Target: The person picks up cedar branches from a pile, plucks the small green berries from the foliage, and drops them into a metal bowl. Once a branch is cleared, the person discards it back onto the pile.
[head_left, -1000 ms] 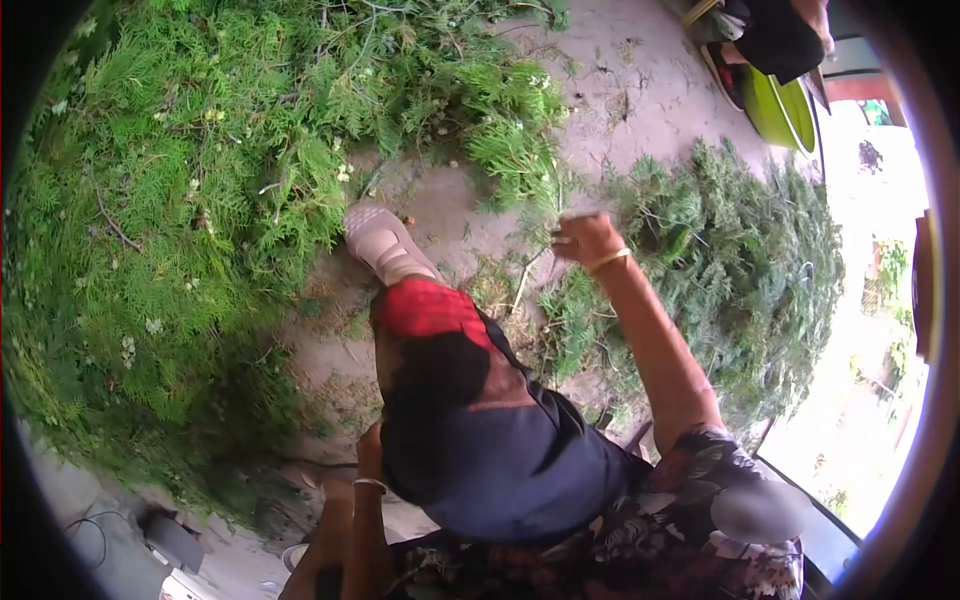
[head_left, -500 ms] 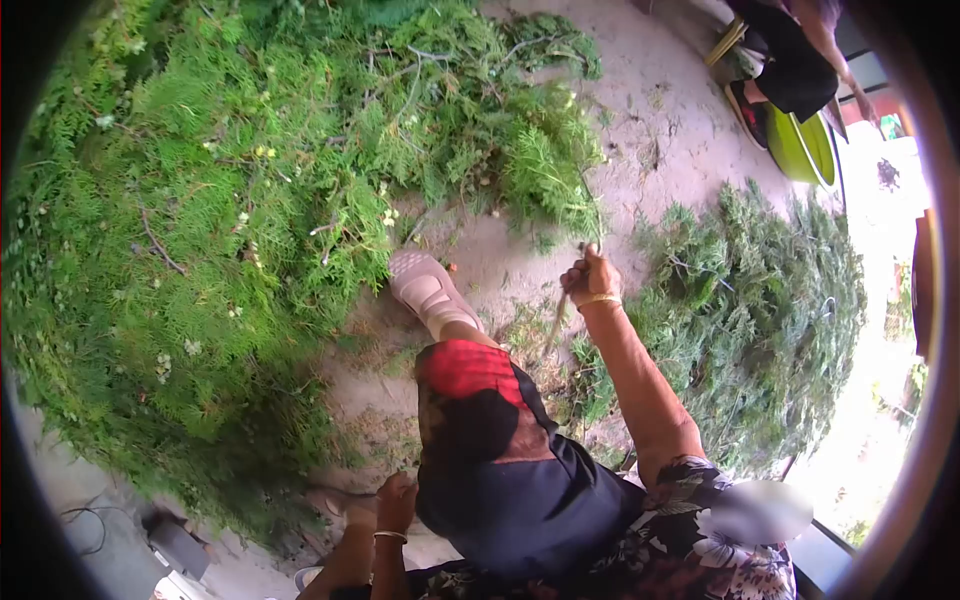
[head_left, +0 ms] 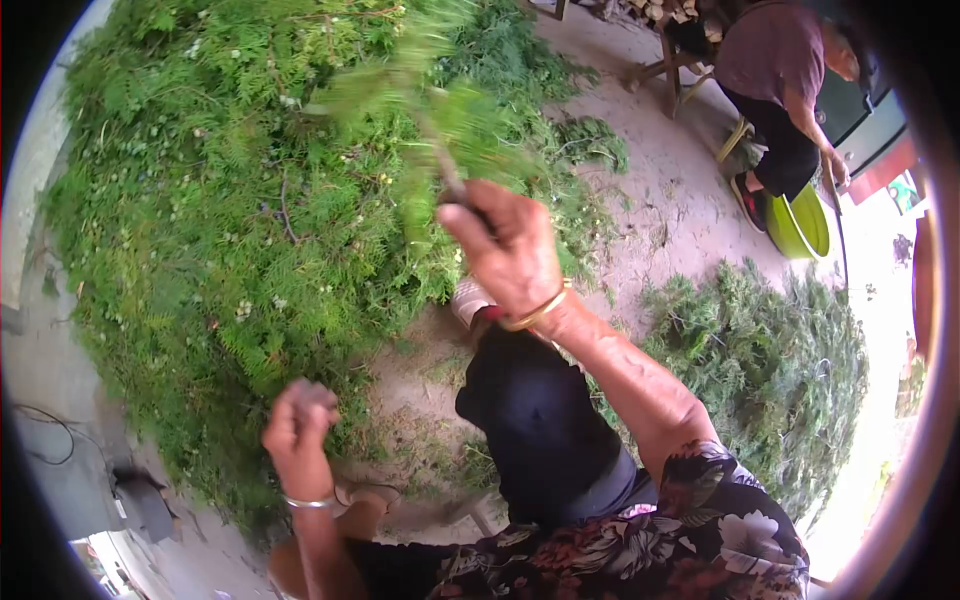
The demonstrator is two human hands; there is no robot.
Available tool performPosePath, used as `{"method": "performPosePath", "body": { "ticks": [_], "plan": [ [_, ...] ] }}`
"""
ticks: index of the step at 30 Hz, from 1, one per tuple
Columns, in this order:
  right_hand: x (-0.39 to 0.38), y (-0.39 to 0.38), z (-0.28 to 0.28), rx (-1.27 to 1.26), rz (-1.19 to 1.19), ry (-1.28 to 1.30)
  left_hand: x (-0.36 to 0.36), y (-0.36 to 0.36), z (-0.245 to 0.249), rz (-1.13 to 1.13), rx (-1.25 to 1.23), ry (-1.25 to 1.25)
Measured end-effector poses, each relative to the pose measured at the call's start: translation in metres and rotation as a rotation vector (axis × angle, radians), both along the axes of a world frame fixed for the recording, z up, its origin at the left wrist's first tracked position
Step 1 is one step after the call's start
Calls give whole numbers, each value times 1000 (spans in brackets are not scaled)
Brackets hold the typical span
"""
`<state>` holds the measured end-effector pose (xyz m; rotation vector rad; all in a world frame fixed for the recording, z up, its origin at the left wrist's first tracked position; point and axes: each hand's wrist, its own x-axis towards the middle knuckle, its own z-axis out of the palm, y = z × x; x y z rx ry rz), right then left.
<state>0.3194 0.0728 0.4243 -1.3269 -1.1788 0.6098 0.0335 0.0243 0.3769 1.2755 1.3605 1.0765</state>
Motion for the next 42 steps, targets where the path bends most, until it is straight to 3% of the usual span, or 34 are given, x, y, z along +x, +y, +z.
{"method": "performPosePath", "body": {
  "ticks": [4, 6, 9, 13, 16, 20, 22, 23, 24, 26, 27, 29, 32, 33, 34, 36, 42],
  "plan": [
    [-87, -5, 43, 218, 197, -50, -24, 34, 50, 32, 177, -294],
    [-125, -12, 30, 188, 297, -164, -33, 39, 61, 16, 198, -403],
    [-177, -39, -10, 171, 477, -216, -59, 34, 49, 190, 223, -562],
    [-205, -70, -55, 274, 709, -281, -93, 18, 27, 521, -61, -530],
    [-211, -81, -69, 218, 806, -434, -103, 12, -1, 594, -224, -733],
    [-219, -75, -63, 171, 943, -548, -116, 10, -4, 475, -53, -782],
    [-219, -59, -52, 306, 923, -388, -120, 9, 17, 342, -3, -815],
    [-212, -56, -39, 147, 885, -367, -120, 8, 20, 302, 60, -746],
    [-207, -48, -26, 161, 885, -375, -118, 7, 23, 299, 75, -749],
    [-201, -29, 1, 54, 634, -260, -110, 1, 26, 266, 171, -515],
    [-200, -21, 14, 58, 629, -271, -111, -1, 23, 226, 164, -392],
    [-198, -4, 31, -171, 663, -76, -97, -4, 25, 246, 178, -343],
    [-206, 15, 2, 32, 742, -14, -78, -3, 13, 275, 180, -232],
    [-197, 15, 17, -139, 828, -136, -77, -3, 5, 231, 197, -37],
    [-197, 19, 7, -147, 822, -127, -74, -3, -3, 182, 213, 157],
    [-196, 23, -9, -322, 831, 276, -59, -7, -16, 215, 256, 83],
    [-188, 30, 3, -423, 695, 290, -36, -5, -19, 114, 392, 546]
  ]
}}
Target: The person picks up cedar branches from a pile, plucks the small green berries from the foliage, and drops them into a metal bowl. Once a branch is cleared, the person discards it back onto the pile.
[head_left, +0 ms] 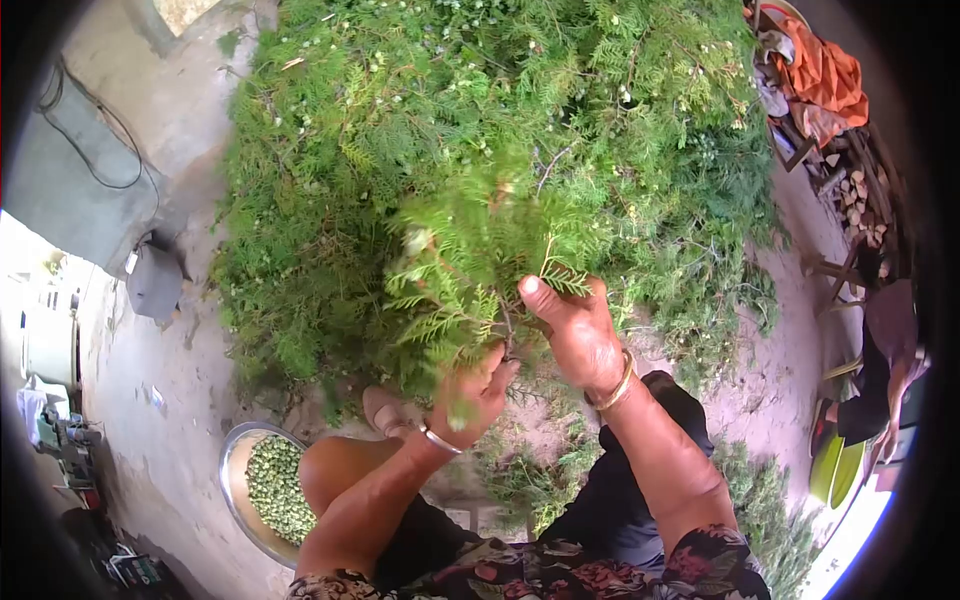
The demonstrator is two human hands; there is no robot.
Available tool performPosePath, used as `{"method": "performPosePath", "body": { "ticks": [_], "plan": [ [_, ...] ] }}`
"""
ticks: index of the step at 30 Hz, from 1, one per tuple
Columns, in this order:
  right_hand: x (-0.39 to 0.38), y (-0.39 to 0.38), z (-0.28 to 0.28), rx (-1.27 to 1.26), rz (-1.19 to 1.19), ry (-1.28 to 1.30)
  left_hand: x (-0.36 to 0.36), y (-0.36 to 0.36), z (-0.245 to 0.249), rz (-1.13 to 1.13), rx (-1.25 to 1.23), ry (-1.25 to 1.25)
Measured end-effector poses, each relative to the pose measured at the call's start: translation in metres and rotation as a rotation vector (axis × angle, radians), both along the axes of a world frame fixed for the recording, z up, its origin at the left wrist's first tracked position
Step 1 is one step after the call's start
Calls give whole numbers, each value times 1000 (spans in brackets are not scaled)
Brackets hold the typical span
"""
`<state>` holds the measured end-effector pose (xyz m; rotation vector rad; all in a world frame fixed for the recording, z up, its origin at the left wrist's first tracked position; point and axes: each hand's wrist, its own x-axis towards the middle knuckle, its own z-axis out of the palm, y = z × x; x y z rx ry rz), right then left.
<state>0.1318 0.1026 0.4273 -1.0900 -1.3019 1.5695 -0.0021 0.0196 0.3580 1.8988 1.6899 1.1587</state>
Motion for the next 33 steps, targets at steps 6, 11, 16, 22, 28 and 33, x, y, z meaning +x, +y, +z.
{"method": "performPosePath", "body": {
  "ticks": [6, 11, 16, 22, 28, 33],
  "plan": [
    [-7, -2, -29, -358, -49, 330, 4, 8, 9, -126, -7, 68],
    [-8, -8, -33, -254, 187, 243, -4, 5, 7, -175, -67, -79],
    [-15, -9, -24, -189, 7, 377, -9, 3, 15, -242, -46, -90],
    [7, 10, -20, -223, -120, 525, -30, 7, 14, 85, -374, -698],
    [19, 13, -20, -232, -179, 500, -55, 16, 30, 15, -283, -1354],
    [14, 10, -22, -198, -172, 440, -51, 10, 33, -237, -319, -1498]
  ]
}}
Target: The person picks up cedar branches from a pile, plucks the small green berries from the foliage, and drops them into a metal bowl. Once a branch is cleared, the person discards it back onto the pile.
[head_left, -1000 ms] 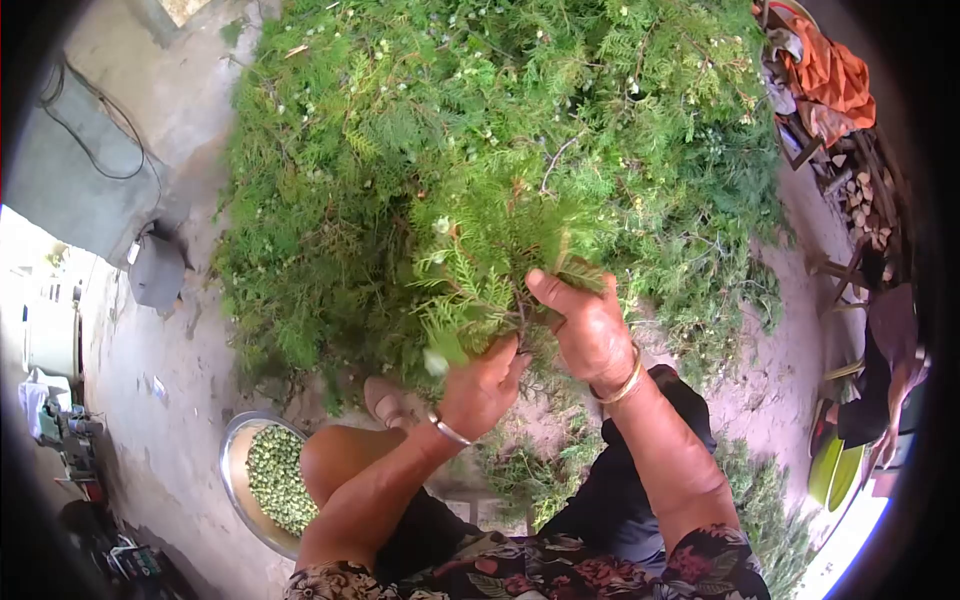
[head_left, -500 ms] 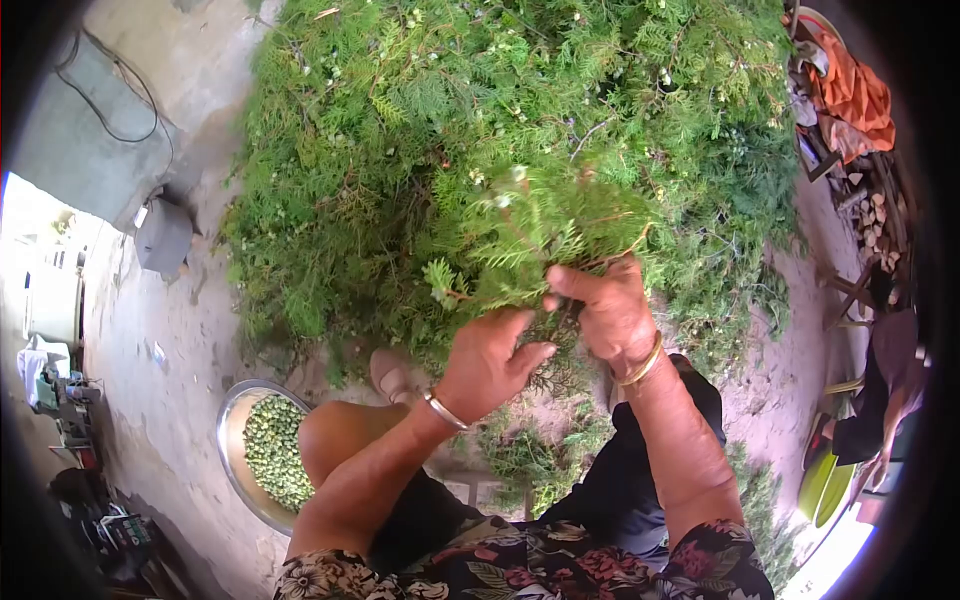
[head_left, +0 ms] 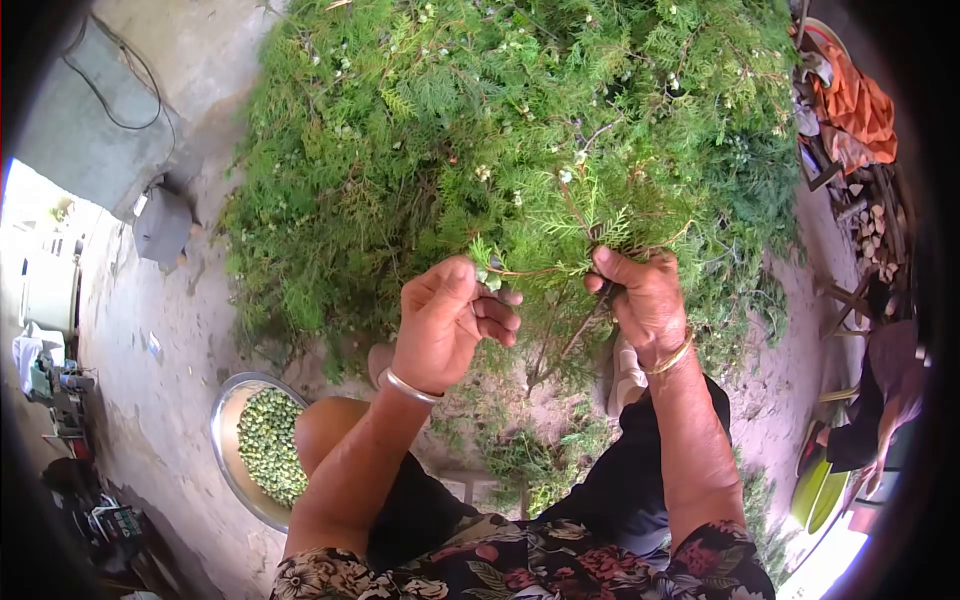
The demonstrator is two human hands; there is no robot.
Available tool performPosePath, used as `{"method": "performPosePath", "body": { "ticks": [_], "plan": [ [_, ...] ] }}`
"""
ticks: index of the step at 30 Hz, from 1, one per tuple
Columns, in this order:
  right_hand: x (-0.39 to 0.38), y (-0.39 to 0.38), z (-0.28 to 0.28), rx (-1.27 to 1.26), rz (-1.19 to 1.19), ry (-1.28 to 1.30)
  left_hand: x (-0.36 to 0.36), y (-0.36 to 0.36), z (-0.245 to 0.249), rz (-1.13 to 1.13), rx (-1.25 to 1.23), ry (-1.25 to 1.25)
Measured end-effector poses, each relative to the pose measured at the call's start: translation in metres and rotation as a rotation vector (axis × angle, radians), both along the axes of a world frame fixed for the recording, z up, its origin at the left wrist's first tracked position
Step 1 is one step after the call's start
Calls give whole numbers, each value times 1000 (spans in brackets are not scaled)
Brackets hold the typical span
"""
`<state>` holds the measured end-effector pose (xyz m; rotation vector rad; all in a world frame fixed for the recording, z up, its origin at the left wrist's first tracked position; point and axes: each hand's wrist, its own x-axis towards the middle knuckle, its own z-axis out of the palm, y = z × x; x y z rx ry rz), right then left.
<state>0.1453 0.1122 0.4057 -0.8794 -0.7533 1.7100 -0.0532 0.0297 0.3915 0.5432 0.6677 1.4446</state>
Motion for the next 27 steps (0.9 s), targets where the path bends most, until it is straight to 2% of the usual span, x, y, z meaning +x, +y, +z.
{"method": "performPosePath", "body": {
  "ticks": [4, 8, 9, 11, 13, 17, 19, 21, 23, 24, 26, 27],
  "plan": [
    [-5, -3, -2, 7, -13, -15, 1, 2, -7, 170, -86, 140],
    [-5, -5, -1, 12, 78, -60, -4, 1, 7, 214, -188, 218],
    [-4, -5, -1, -11, 100, -77, -5, 1, 11, 213, -189, 218],
    [-3, -5, 0, -6, 124, -90, -11, 1, 18, 190, -113, 476],
    [-3, -6, 2, 1, 150, -104, -16, 2, 25, 200, -130, 461],
    [-2, -9, 5, 17, 182, -92, -29, -3, 35, 78, -126, 457],
    [9, -4, 6, 23, 189, -109, -39, -7, 39, 39, -182, 579],
    [24, 2, 9, 55, 120, -190, -64, -12, 42, 43, -139, 465],
    [30, 4, 8, 54, 97, -142, -82, -16, 37, 28, -90, 211],
    [32, 4, 7, 39, 61, -139, -80, -15, 30, 26, -90, 209],
    [35, 6, 8, 8, 12, -151, -70, -12, 14, -51, -29, -37],
    [36, 7, 8, 7, 9, -158, -61, -11, 9, -54, -30, -44]
  ]
}}
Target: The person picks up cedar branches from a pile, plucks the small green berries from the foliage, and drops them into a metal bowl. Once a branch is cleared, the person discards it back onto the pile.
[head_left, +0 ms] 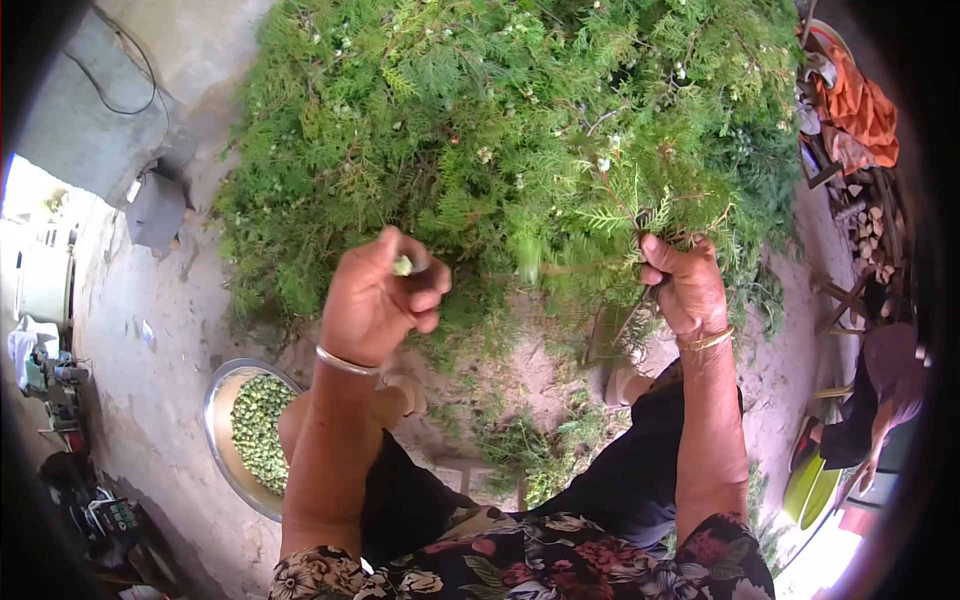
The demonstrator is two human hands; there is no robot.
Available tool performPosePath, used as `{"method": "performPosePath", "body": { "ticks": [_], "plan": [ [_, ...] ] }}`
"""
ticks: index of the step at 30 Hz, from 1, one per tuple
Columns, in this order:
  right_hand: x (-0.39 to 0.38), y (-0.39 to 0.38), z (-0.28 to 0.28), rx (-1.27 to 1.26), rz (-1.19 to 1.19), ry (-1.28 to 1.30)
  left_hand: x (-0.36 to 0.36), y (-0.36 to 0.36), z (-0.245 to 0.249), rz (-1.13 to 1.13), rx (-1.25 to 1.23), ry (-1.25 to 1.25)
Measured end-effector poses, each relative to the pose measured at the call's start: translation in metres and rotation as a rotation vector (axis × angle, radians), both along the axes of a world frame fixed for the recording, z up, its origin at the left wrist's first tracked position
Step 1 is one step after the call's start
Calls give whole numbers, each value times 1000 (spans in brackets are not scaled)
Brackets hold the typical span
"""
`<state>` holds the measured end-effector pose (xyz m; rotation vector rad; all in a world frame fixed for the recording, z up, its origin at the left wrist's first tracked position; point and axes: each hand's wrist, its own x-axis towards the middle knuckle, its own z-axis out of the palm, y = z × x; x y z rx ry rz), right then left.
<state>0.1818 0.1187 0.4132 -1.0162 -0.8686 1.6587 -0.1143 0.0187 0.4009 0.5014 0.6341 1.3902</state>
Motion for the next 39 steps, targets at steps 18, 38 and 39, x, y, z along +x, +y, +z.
{"method": "performPosePath", "body": {
  "ticks": [18, 38, 39],
  "plan": [
    [-13, -9, -1, -14, 15, -28, 64, 6, 4, -177, -148, 205],
    [-6, -28, 5, 64, 253, -478, 25, 17, 10, 131, -3, 69],
    [-7, -29, 3, 55, 268, -492, 27, 18, 11, 121, -14, 137]
  ]
}}
